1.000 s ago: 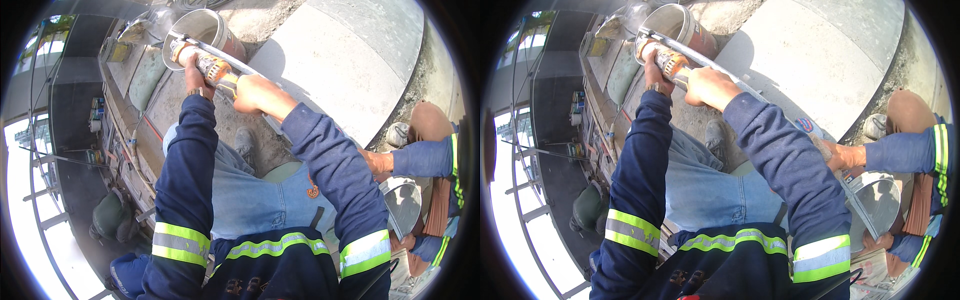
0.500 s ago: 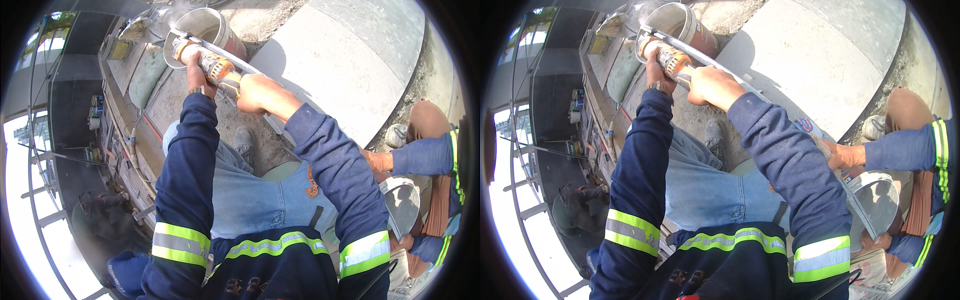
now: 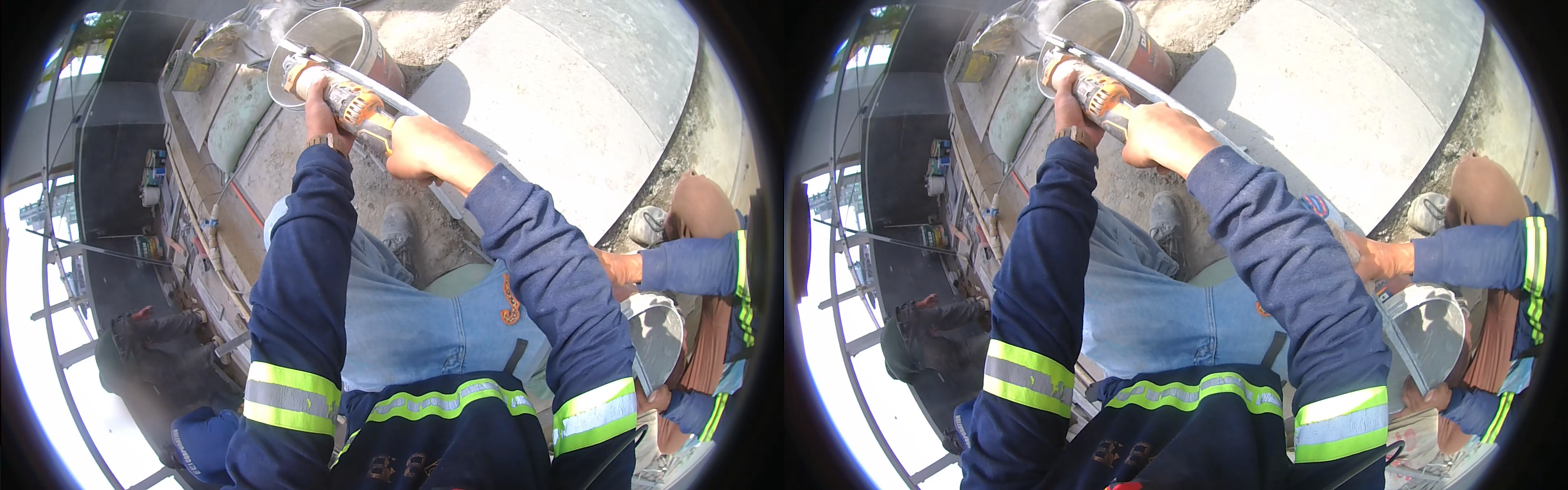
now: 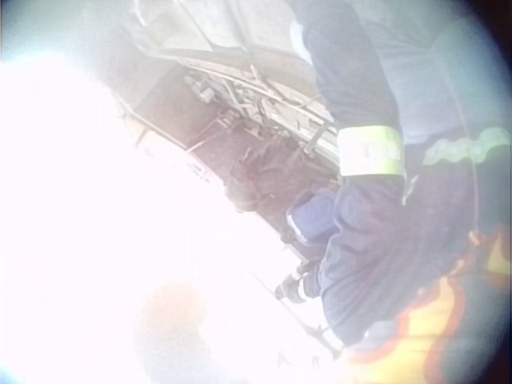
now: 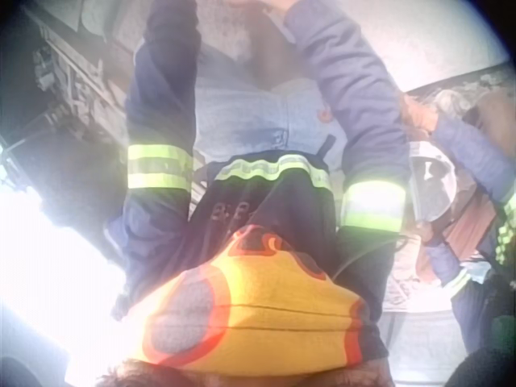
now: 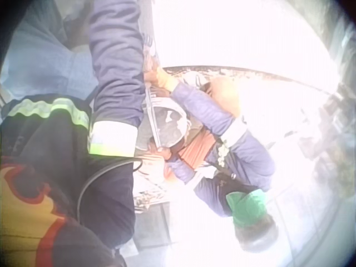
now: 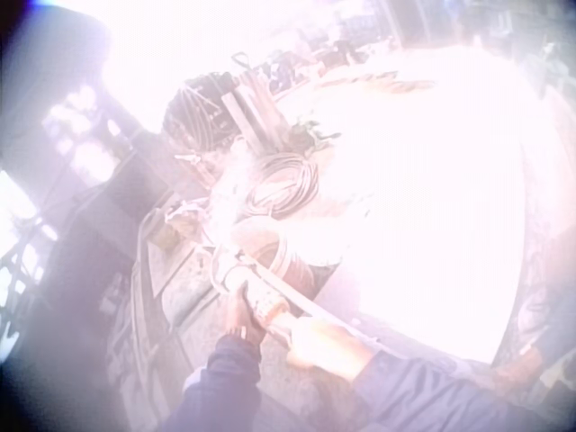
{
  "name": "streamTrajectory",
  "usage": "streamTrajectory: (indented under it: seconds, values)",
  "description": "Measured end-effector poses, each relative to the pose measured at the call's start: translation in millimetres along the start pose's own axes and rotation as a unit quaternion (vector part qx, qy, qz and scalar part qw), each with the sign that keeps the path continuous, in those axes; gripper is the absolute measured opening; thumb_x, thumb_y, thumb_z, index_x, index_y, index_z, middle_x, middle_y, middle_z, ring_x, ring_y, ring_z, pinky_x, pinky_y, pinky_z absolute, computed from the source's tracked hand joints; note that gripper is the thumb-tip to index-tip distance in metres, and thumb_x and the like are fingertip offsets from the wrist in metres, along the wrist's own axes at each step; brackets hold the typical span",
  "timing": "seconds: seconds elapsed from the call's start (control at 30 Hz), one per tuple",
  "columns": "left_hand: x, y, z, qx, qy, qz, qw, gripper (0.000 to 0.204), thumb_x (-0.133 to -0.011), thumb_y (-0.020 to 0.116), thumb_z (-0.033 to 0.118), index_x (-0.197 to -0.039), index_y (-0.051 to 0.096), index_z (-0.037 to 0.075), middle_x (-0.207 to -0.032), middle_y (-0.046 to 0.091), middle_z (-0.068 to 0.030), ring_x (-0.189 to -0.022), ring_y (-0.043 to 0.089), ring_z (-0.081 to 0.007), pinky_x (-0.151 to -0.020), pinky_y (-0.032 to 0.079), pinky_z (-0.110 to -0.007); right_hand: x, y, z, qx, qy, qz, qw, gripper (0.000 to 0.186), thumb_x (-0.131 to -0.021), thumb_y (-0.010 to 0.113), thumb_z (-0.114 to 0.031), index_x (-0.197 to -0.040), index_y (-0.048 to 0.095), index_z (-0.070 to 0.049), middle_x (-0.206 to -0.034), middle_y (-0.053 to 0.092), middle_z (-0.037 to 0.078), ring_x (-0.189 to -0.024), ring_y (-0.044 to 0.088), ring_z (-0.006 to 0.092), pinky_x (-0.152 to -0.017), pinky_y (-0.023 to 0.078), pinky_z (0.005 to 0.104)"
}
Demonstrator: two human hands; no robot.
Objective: The person uses an angle grinder to cut a large ceramic tile on a construction site. They hold the tool with both hands and guide it along the tile surface, producing dust as the cut progresses. The person remains crouched throughout the task.
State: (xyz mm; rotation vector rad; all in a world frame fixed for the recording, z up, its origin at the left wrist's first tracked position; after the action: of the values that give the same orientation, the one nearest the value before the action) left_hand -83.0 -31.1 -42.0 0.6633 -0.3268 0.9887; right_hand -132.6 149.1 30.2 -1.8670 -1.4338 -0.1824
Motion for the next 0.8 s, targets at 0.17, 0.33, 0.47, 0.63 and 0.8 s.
streamTrajectory:
  seconds: [0.17,0.33,0.47,0.63,0.8]
  values:
    - [-4,-1,0,0.001,0.010,0.000,1.000,0.044,-0.092,0.055,0.037,-0.118,0.053,0.002,-0.102,0.067,-0.0153,-0.088,0.068,-0.0309,-0.087,0.054,-0.048,-6,3,2,-0.007,0.007,-0.004,1.000,0.024,-0.075,0.058,-0.008,-0.088,0.068,0.011,-0.070,0.068,0.023,-0.061,0.070,0.0272,-0.056,0.056,0.0381]
    - [-4,1,0,-0.003,0.013,0.007,1.000,0.043,-0.091,0.056,0.036,-0.119,0.053,0.002,-0.102,0.067,-0.0147,-0.089,0.068,-0.0304,-0.087,0.054,-0.048,-10,5,3,-0.012,0.022,-0.013,1.000,0.024,-0.076,0.058,-0.008,-0.088,0.068,0.010,-0.070,0.067,0.022,-0.061,0.070,0.0271,-0.055,0.055,0.0380]
    - [-7,-3,0,0.003,0.004,0.009,1.000,0.044,-0.091,0.056,0.036,-0.119,0.053,0.002,-0.102,0.067,-0.0147,-0.089,0.068,-0.0301,-0.088,0.054,-0.047,-11,6,1,-0.018,0.032,-0.017,0.999,0.024,-0.076,0.058,-0.008,-0.089,0.069,0.010,-0.070,0.067,0.022,-0.062,0.070,0.0269,-0.055,0.055,0.0379]
    - [-10,-3,-1,0.004,0.008,0.000,1.000,0.045,-0.091,0.056,0.037,-0.118,0.053,0.001,-0.101,0.067,-0.0151,-0.088,0.068,-0.0304,-0.088,0.054,-0.047,-13,5,0,-0.013,0.033,-0.031,0.999,0.025,-0.078,0.058,-0.010,-0.090,0.069,0.009,-0.071,0.068,0.020,-0.062,0.070,0.0262,-0.056,0.056,0.0373]
    - [-17,-7,-1,0.007,-0.010,-0.011,1.000,0.044,-0.091,0.055,0.035,-0.120,0.049,0.001,-0.102,0.067,-0.0139,-0.088,0.069,-0.0281,-0.086,0.056,-0.045,-16,7,-1,-0.016,0.035,-0.028,0.999,0.025,-0.079,0.058,-0.010,-0.090,0.069,0.010,-0.071,0.069,0.020,-0.062,0.070,0.0259,-0.056,0.056,0.0370]
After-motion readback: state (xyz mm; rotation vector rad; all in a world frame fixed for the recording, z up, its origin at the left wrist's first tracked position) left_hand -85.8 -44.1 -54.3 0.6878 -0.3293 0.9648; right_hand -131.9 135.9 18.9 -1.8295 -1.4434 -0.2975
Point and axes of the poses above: each hand's wrist, its own x-axis away from the middle knuckle, its own y-axis out of the palm, z = x × y, the point moved 5 cm from there along -x, towards the middle knuckle
